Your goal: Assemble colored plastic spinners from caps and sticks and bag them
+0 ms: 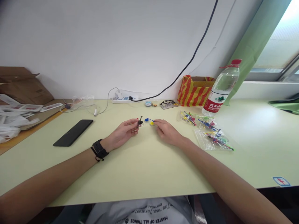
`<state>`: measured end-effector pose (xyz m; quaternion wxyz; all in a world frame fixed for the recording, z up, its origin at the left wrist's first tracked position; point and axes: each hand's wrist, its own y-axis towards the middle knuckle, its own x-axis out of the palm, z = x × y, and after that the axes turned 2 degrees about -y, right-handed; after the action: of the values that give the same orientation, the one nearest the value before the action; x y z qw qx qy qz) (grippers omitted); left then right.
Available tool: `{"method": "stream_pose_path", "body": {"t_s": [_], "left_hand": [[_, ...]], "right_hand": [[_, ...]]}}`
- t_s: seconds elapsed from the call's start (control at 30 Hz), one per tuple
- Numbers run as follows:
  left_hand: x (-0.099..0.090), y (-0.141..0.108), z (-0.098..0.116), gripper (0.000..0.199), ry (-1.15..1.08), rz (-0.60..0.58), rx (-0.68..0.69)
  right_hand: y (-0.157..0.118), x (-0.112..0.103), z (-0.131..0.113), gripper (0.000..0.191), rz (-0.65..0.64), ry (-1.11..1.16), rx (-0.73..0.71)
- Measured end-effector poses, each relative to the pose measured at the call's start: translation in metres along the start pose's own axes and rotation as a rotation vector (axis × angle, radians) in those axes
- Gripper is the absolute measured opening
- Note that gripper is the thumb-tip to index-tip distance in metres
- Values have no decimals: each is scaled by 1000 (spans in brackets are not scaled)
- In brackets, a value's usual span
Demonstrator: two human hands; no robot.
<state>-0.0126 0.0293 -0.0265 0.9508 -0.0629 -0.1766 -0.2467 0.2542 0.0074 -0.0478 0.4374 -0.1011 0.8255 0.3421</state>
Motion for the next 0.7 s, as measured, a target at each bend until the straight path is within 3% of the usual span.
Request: {"method": "stream_pose_path", "body": {"t_s": [0.2, 0.4, 0.6, 0.7], "left_hand": [[5, 1, -8, 29, 236, 36, 83], [4, -1, -14, 17, 564, 52, 162], [4, -6, -12, 30, 944, -36, 423], [10, -12, -6, 31, 949, -43, 505]], "right_hand": [[0, 3, 3, 43, -20, 10, 9], [0, 0, -1, 40, -26, 29, 53], [-1, -1, -2, 41, -24, 48, 78], [-1, -2, -4, 40, -17, 60, 83]]}}
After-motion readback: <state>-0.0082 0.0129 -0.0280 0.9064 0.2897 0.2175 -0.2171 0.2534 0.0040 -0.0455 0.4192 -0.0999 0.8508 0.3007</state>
